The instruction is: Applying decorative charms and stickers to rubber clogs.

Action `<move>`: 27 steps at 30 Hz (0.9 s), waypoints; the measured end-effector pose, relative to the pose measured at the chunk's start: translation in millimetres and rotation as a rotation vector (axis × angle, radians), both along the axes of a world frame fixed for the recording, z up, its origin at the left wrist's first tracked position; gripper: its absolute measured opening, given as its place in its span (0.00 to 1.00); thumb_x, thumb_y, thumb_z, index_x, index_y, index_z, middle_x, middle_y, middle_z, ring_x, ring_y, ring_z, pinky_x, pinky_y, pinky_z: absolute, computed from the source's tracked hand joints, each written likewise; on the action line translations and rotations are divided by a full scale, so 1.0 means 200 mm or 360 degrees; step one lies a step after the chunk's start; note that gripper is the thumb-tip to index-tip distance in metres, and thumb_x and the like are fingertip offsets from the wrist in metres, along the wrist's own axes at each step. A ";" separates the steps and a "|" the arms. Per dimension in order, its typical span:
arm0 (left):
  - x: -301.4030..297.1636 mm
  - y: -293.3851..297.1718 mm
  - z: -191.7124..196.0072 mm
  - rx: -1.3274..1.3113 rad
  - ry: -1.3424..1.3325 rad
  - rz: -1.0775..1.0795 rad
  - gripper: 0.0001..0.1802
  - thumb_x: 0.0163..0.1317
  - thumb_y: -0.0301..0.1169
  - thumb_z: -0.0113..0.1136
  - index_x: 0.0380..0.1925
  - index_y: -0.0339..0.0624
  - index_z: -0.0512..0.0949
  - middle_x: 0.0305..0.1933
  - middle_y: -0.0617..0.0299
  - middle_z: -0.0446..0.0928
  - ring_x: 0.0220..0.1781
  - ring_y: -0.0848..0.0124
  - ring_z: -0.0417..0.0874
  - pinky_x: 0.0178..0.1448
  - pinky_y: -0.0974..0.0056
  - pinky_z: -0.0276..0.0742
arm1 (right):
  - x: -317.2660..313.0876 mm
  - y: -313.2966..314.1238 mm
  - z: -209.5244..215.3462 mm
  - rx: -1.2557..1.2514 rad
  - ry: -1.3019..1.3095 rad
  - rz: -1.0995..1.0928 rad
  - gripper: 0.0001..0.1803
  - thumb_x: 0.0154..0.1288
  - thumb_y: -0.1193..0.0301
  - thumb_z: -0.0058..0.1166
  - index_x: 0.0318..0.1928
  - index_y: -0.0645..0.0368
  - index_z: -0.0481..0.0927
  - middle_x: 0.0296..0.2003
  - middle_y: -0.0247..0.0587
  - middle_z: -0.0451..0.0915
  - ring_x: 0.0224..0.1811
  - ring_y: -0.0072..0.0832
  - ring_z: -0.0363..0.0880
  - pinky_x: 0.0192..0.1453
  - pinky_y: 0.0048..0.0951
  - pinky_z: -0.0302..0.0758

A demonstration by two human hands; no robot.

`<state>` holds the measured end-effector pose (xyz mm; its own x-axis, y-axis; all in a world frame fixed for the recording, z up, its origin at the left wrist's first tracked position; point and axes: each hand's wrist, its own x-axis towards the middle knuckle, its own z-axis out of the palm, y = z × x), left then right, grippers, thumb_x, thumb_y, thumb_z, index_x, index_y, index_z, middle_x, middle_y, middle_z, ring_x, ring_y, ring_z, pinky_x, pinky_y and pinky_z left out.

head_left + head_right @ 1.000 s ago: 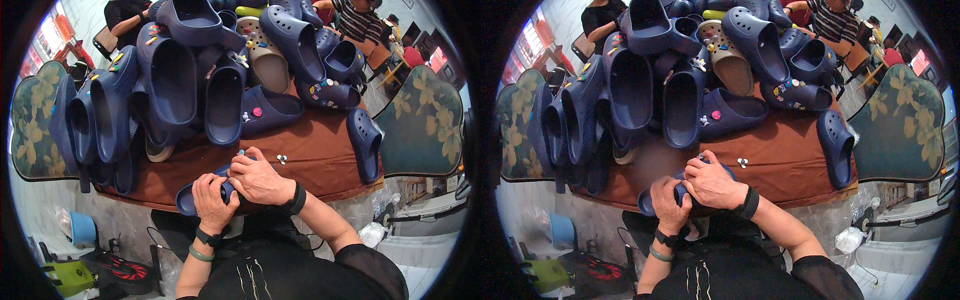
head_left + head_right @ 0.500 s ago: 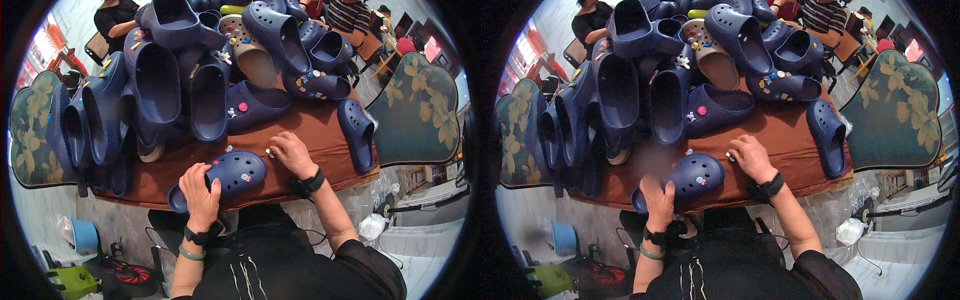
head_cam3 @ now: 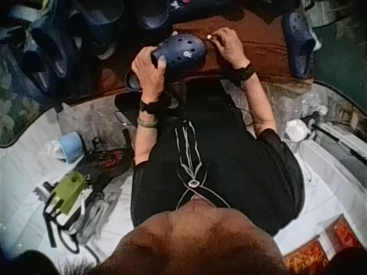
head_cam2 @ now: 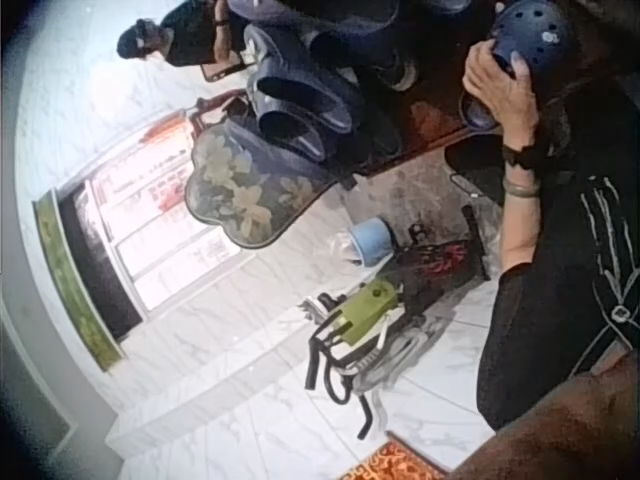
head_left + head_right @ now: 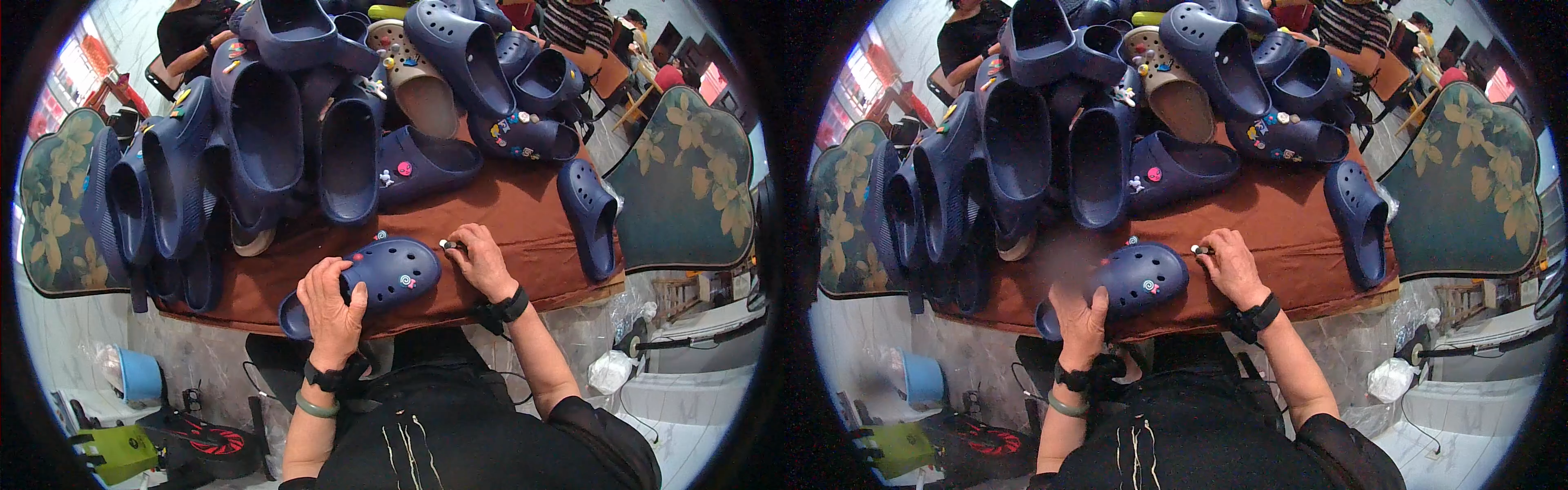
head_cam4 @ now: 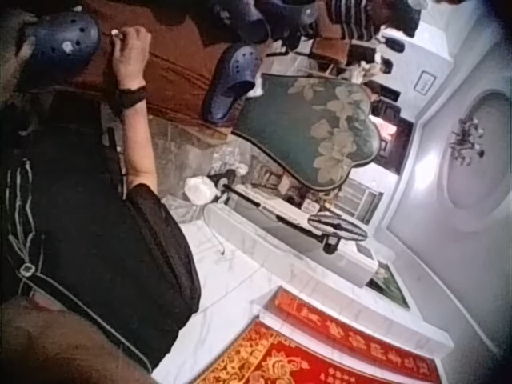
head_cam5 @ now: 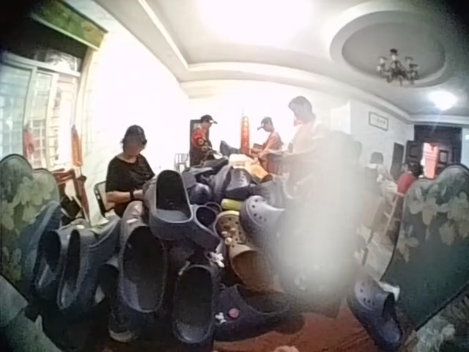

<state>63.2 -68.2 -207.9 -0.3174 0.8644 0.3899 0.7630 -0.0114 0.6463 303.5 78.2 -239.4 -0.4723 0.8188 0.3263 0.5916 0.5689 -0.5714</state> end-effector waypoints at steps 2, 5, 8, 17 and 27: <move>0.00 0.00 0.00 -0.0002 -0.0005 -0.0024 0.22 0.65 0.43 0.56 0.55 0.45 0.71 0.58 0.53 0.71 0.65 0.54 0.67 0.71 0.49 0.52 | -0.02 0.00 0.01 0.0019 -0.0044 -0.0013 0.10 0.58 0.77 0.64 0.41 0.60 0.81 0.41 0.43 0.79 0.47 0.44 0.77 0.51 0.40 0.76; 0.00 0.00 -0.01 0.0023 -0.0004 -0.0005 0.22 0.65 0.43 0.56 0.55 0.45 0.71 0.58 0.53 0.71 0.65 0.55 0.67 0.71 0.49 0.53 | -0.05 -0.09 0.06 -0.0230 0.0474 -0.0138 0.11 0.55 0.80 0.65 0.40 0.59 0.82 0.39 0.44 0.81 0.43 0.43 0.80 0.47 0.38 0.78; -0.01 0.00 -0.01 -0.0030 0.0004 -0.0008 0.22 0.65 0.43 0.56 0.55 0.45 0.71 0.58 0.54 0.71 0.65 0.55 0.67 0.71 0.48 0.53 | -0.14 -0.26 0.21 -0.0016 0.0614 0.0146 0.13 0.53 0.84 0.66 0.39 0.60 0.82 0.39 0.43 0.80 0.41 0.40 0.82 0.44 0.36 0.80; 0.00 0.00 0.01 0.0004 -0.0022 -0.0044 0.22 0.64 0.42 0.58 0.55 0.45 0.71 0.58 0.54 0.71 0.64 0.55 0.68 0.70 0.48 0.54 | -0.37 -0.42 0.18 0.0625 0.0429 0.0483 0.12 0.52 0.83 0.66 0.39 0.61 0.81 0.40 0.41 0.83 0.42 0.36 0.84 0.46 0.35 0.80; -0.01 0.00 -0.02 0.0015 0.0050 -0.0027 0.23 0.64 0.41 0.59 0.56 0.45 0.70 0.58 0.55 0.71 0.64 0.56 0.68 0.70 0.47 0.54 | -0.36 -0.61 0.21 0.0913 -0.0519 0.0387 0.25 0.53 0.72 0.55 0.53 0.69 0.81 0.55 0.47 0.78 0.49 0.31 0.77 0.59 0.39 0.69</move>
